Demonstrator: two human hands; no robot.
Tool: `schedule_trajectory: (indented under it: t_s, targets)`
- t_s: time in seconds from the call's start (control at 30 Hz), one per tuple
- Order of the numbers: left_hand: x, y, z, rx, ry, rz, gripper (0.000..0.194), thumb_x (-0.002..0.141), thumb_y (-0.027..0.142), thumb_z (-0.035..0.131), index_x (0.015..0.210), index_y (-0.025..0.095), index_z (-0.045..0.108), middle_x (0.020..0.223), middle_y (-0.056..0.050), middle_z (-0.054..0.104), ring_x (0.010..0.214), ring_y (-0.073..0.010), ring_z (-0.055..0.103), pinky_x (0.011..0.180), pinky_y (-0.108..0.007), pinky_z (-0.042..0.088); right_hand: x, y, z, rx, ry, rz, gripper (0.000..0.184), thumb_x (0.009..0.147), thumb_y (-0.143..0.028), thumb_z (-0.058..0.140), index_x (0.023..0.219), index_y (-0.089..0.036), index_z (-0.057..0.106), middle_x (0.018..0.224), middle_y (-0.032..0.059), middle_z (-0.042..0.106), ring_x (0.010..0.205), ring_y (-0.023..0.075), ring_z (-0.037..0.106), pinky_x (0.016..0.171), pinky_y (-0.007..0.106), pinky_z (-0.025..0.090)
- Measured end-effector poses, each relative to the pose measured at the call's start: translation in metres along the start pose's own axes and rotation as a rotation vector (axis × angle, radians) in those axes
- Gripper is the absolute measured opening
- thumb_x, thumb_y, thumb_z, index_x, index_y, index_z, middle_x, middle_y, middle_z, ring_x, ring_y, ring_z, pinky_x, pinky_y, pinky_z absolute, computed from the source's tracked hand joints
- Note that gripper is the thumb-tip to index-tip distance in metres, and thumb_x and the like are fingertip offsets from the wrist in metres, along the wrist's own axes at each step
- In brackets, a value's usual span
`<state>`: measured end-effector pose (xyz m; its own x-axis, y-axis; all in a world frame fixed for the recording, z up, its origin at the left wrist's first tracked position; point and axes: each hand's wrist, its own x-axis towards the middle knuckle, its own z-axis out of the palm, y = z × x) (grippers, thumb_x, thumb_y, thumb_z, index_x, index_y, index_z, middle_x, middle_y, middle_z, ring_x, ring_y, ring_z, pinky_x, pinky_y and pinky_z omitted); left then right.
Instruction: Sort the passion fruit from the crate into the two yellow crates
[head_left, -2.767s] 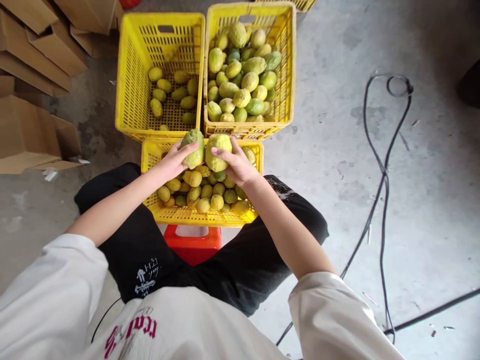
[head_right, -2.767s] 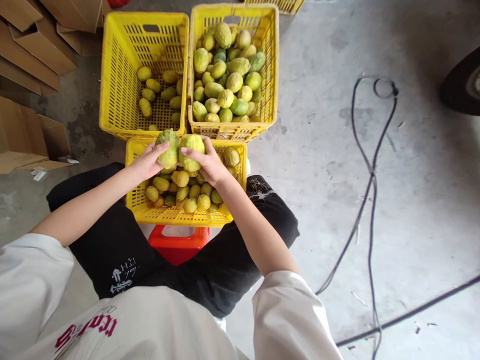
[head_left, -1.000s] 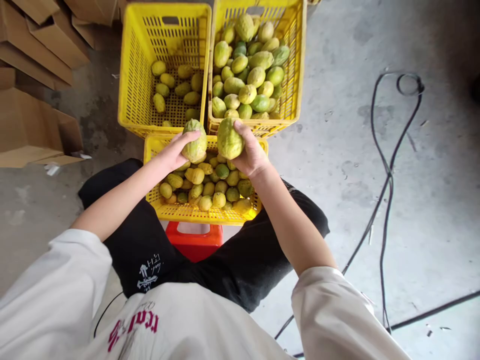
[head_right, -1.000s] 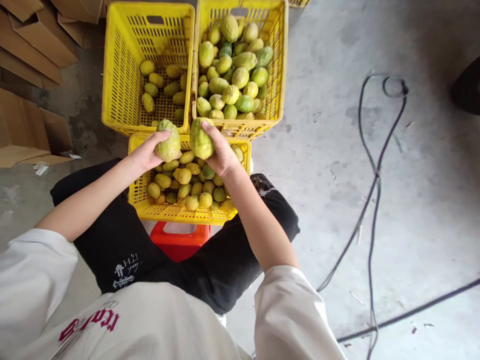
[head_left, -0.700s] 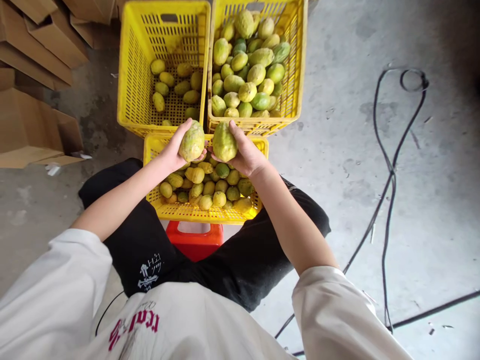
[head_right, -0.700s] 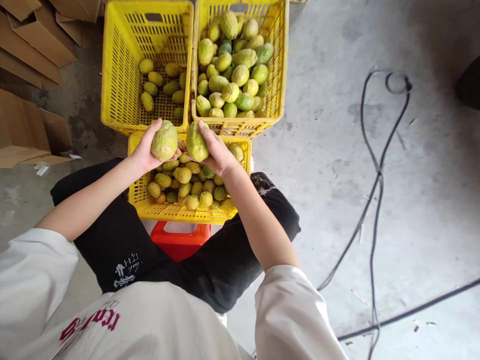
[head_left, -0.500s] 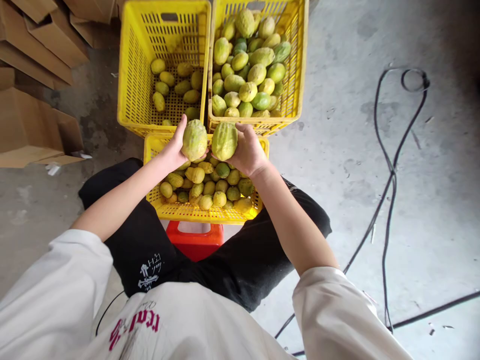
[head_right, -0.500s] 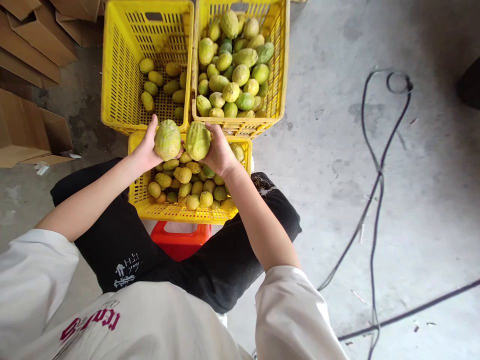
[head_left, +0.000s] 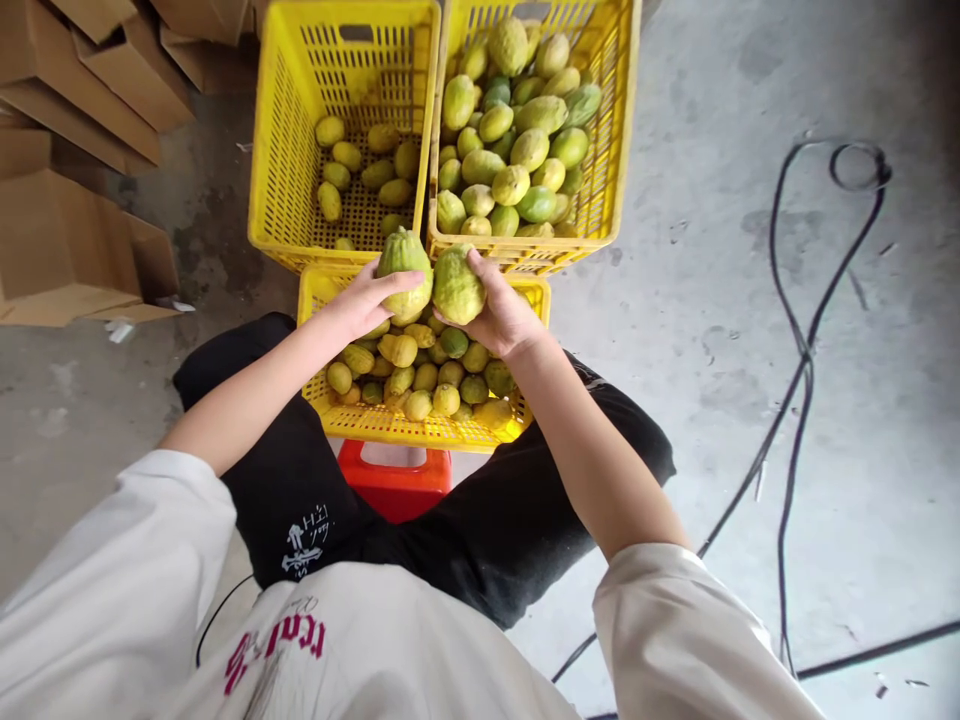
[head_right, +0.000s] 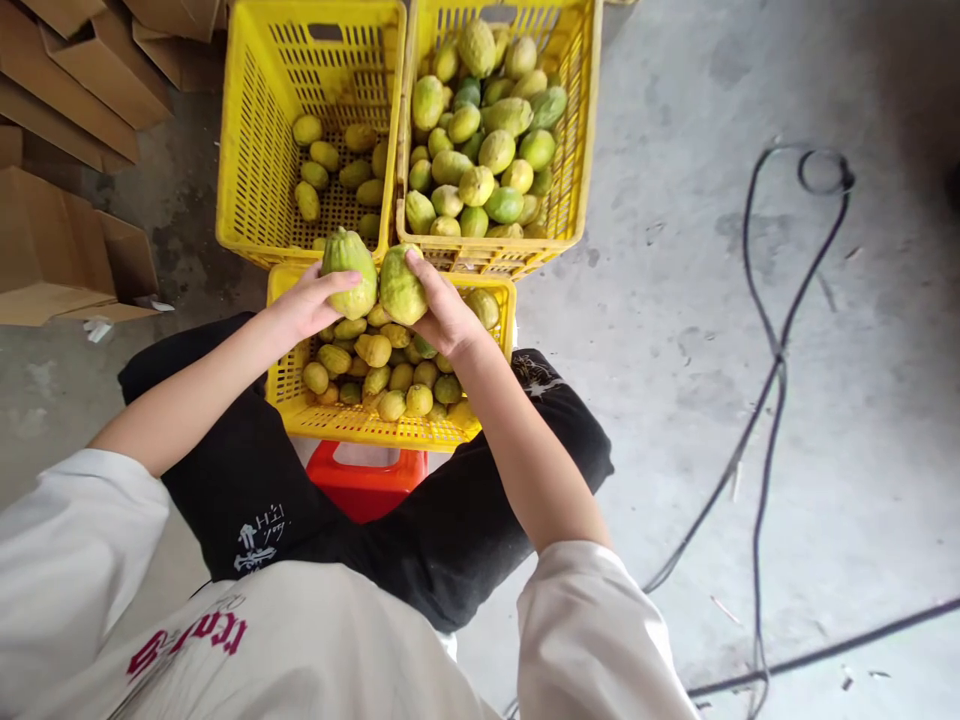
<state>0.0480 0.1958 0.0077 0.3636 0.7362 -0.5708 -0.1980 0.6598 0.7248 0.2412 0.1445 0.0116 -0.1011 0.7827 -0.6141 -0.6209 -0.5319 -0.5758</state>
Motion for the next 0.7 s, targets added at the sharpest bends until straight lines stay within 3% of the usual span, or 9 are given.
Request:
schedule_trajectory:
  t_s: [0.17, 0.27, 0.33, 0.43, 0.53, 0.6, 0.7]
  targets:
    - [0.002, 0.006, 0.003, 0.016, 0.023, 0.029, 0.054, 0.105, 0.04, 0.101, 0.151, 0.026, 0.077, 0.148, -0.011, 0.093, 0.165, -0.0394, 0.083, 0.142, -0.059, 0.068, 0.004, -0.003, 0.002, 0.008, -0.023, 0.008, 0.032, 0.123, -0.062, 0.081, 0.113, -0.032, 0.08, 0.11, 0.0017, 0.093, 0.147, 0.0319, 0.084, 0.126, 0.054, 0.073]
    - [0.002, 0.011, 0.005, -0.03, 0.01, 0.032, 0.034, 0.118, 0.035, 0.075, 0.15, 0.024, 0.076, 0.147, -0.011, 0.092, 0.171, -0.0402, 0.078, 0.14, -0.059, 0.069, 0.005, -0.006, -0.002, 0.033, -0.023, -0.005, 0.032, 0.12, -0.065, 0.081, 0.117, -0.033, 0.079, 0.115, 0.0023, 0.092, 0.147, 0.0326, 0.084, 0.125, 0.055, 0.075]
    - [0.001, 0.013, 0.005, -0.055, -0.003, 0.039, 0.036, 0.115, 0.022, 0.063, 0.149, 0.023, 0.075, 0.145, -0.012, 0.091, 0.173, -0.0397, 0.077, 0.14, -0.059, 0.069, 0.006, -0.007, -0.007, 0.051, 0.001, -0.034, 0.03, 0.114, -0.063, 0.085, 0.12, -0.035, 0.078, 0.116, 0.0028, 0.091, 0.146, 0.0342, 0.084, 0.122, 0.058, 0.077]
    - [0.0, 0.011, 0.003, -0.061, 0.003, 0.077, 0.047, 0.105, 0.012, 0.073, 0.15, 0.027, 0.071, 0.15, -0.008, 0.09, 0.175, -0.037, 0.074, 0.143, -0.058, 0.066, 0.009, -0.009, -0.012, 0.055, 0.035, -0.073, 0.023, 0.112, -0.054, 0.083, 0.121, -0.035, 0.074, 0.117, 0.0032, 0.09, 0.147, 0.0361, 0.085, 0.117, 0.061, 0.079]
    - [0.001, 0.004, 0.003, -0.075, 0.023, 0.105, 0.059, 0.102, 0.019, 0.092, 0.153, 0.035, 0.068, 0.154, -0.004, 0.089, 0.178, -0.0362, 0.07, 0.142, -0.059, 0.065, 0.008, -0.011, -0.008, 0.027, 0.052, -0.096, 0.015, 0.116, -0.047, 0.078, 0.119, -0.035, 0.072, 0.119, 0.0028, 0.091, 0.151, 0.035, 0.084, 0.118, 0.057, 0.078]
    - [0.001, -0.001, 0.005, -0.098, 0.027, 0.118, 0.067, 0.099, 0.024, 0.101, 0.155, 0.036, 0.067, 0.158, -0.004, 0.089, 0.178, -0.0368, 0.07, 0.138, -0.059, 0.068, 0.005, -0.01, -0.002, 0.007, 0.037, -0.11, 0.02, 0.116, -0.051, 0.085, 0.121, -0.036, 0.072, 0.122, 0.0023, 0.093, 0.154, 0.0344, 0.082, 0.121, 0.054, 0.077]
    - [0.0, -0.005, 0.008, -0.106, 0.006, 0.071, 0.066, 0.102, 0.031, 0.1, 0.16, 0.035, 0.07, 0.16, -0.007, 0.089, 0.173, -0.0356, 0.075, 0.135, -0.053, 0.072, 0.002, -0.007, 0.007, 0.01, -0.017, -0.136, 0.032, 0.113, -0.058, 0.096, 0.119, -0.037, 0.073, 0.121, 0.0022, 0.093, 0.157, 0.0347, 0.08, 0.125, 0.053, 0.077]
